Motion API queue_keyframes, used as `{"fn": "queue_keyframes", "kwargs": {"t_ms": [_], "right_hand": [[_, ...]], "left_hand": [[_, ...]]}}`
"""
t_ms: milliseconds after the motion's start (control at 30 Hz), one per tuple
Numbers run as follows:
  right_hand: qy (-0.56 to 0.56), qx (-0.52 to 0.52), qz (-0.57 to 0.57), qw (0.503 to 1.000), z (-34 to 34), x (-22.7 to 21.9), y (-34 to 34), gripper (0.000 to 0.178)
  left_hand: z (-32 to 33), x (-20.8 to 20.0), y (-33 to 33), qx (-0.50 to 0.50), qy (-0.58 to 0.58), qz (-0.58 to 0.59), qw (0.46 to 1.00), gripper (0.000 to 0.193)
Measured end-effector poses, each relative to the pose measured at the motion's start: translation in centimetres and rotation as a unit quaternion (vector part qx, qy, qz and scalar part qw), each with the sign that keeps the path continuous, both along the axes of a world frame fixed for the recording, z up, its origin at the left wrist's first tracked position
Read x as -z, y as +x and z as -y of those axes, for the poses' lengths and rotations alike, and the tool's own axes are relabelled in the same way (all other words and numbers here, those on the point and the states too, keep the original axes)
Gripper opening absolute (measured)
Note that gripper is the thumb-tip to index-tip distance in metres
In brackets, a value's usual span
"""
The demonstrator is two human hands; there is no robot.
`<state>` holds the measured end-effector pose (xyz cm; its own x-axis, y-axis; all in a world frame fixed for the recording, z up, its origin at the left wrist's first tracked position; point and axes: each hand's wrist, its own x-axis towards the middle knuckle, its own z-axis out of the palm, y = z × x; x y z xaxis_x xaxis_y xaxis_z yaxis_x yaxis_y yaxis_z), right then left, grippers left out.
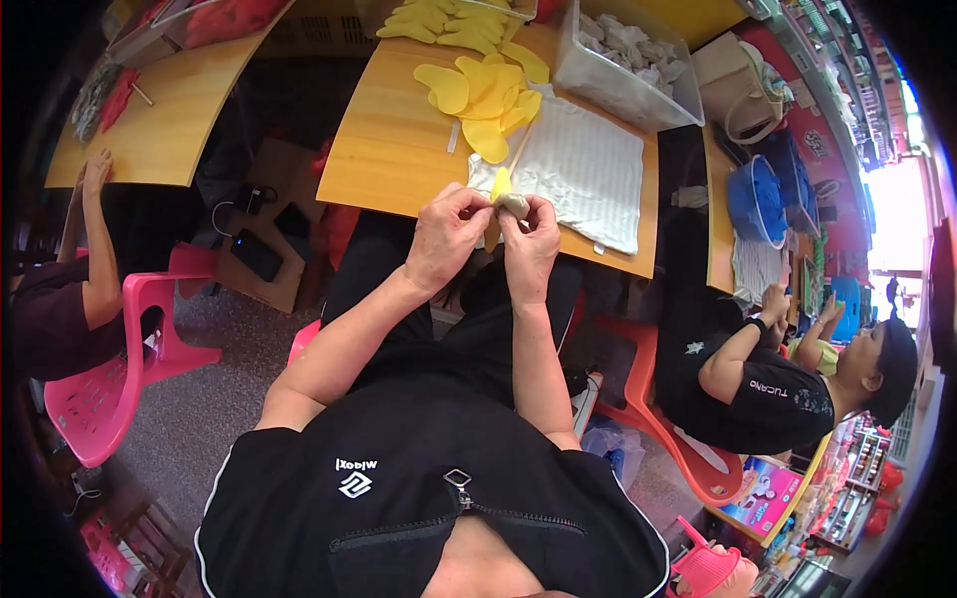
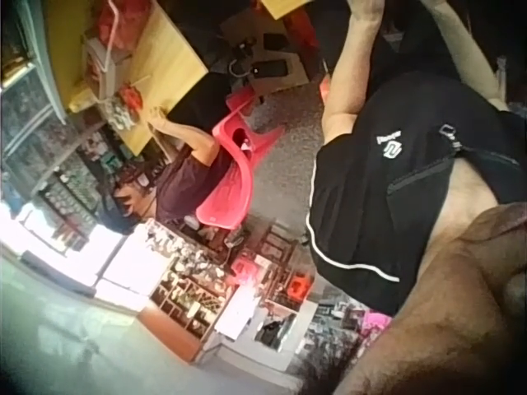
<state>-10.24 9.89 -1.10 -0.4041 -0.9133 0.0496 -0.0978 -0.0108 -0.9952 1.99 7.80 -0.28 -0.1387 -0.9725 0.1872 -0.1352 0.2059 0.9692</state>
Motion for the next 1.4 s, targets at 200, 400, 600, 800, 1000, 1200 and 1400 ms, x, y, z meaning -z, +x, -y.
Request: {"fn": "queue_keyframes", "kwargs": {"t_ms": [200,400,600,800,1000,1200,1400], "right_hand": [[0.011,0.002,-0.128,0.992,0.1,-0.7,0.0,0.021],[0.017,0.017,-0.127,0.992,-0.3,-0.3,-0.5,0.02],[0.003,-0.086,0.03,0.996,-0.3,0.5,-1.4,0.02],[-0.037,-0.055,-0.108,0.992,-0.6,-1.4,-0.3,0.026],[-0.148,-0.011,-0.26,0.954,-1.4,-1.7,0.8,0.03],[-0.171,-0.014,-0.304,0.937,-1.2,-1.7,0.3,0.021],[-0.156,-0.097,-0.348,0.919,-1.2,-1.9,0.0,0.02]], "left_hand": [[-0.5,1.1,-0.4,-0.033,-0.02,-0.047,0.998,0.007],[-0.3,1.3,-0.2,0.044,-0.064,0.063,0.995,0.004],[1.7,1.2,0.8,0.119,0.326,-0.394,0.851,0.019],[2.3,2.4,1.4,0.159,0.384,-0.458,0.786,0.018],[1.2,2.8,0.4,0.11,0.372,-0.531,0.754,0.018],[0.2,1.7,0.0,0.077,0.357,-0.551,0.751,0.02],[0.8,2.3,0.0,0.065,0.334,-0.55,0.763,0.022]]}}
